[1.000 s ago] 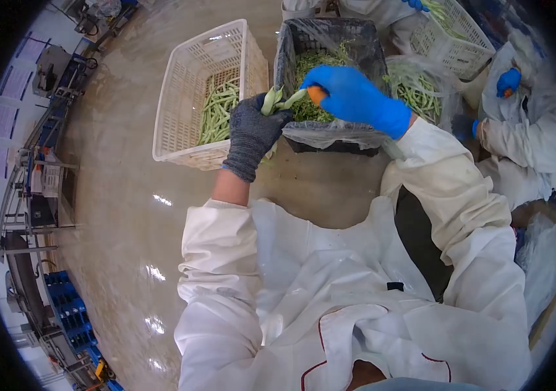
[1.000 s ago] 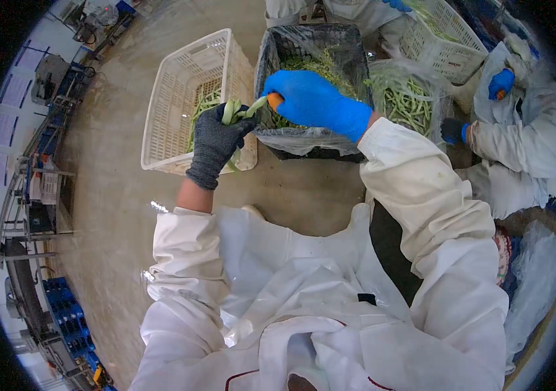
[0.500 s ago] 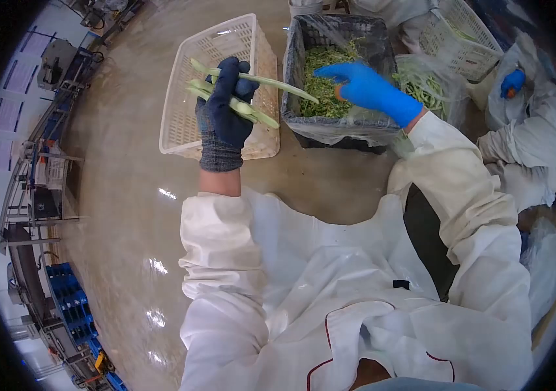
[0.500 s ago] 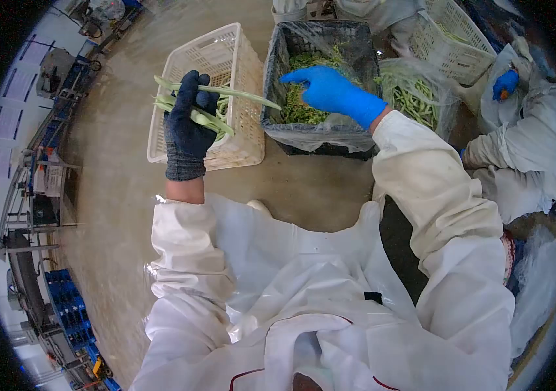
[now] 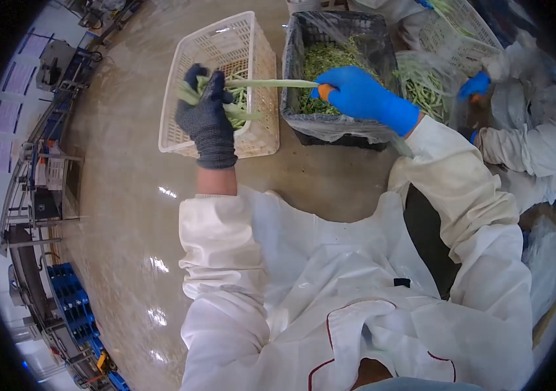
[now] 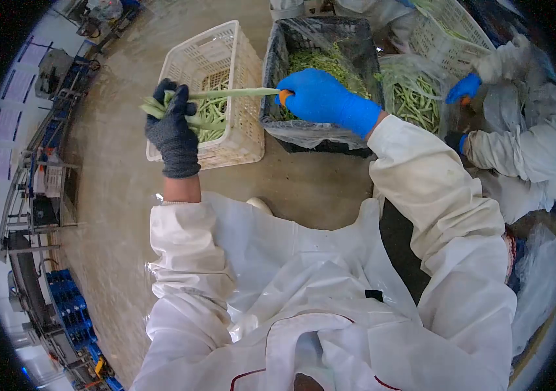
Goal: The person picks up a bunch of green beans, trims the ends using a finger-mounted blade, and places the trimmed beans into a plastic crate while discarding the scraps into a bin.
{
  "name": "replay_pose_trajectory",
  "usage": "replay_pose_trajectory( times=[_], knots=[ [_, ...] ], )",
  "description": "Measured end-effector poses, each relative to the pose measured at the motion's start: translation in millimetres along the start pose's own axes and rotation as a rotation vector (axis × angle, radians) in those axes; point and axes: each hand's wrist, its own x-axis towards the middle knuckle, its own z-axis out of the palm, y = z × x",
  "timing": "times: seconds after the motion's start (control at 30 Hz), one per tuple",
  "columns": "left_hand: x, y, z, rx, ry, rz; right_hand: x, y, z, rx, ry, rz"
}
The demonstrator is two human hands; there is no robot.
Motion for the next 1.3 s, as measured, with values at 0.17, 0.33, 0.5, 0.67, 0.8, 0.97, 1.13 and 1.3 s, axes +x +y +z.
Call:
replay_pose_trajectory(
  times=[0.17,0.33,0.5,0.67,0.8,0.97,1.13,1.3],
  knots=[
    [-9.8,4.6,5.8,0.466,-0.358,0.335,-2.1,2.4,7.0,-0.355,0.163,-0.204],
    [-31.1,-27.2,28.3,0.884,-0.772,0.432,-5.5,-15.3,10.3,-0.43,0.203,-0.371],
    [-34.2,-14.2,29.9,0.352,-0.546,-0.033,-0.9,-25.0,10.3,0.177,0.273,-0.092],
    [4.6,7.5,1.9,-0.168,-0.239,-0.158,-6.6,35.8,16.3,-0.397,-0.184,0.116],
    [59.1,-7.5,-42.0,-0.099,0.14,0.059,-13.6,71.3,9.0,-0.506,-0.05,0.113],
    [75.7,-29.8,-63.5,-0.095,0.182,-0.142,-6.0,61.2,-5.9,-0.695,0.246,0.112],
    [44.6,-38.5,-15.6,-0.317,-0.116,-0.326,10.1,24.2,4.3,0.019,0.109,-0.016],
    [16.2,-39.0,14.6,-0.286,-0.206,-0.398,13.0,-22.3,29.7,0.462,0.016,-0.125]
  ],
)
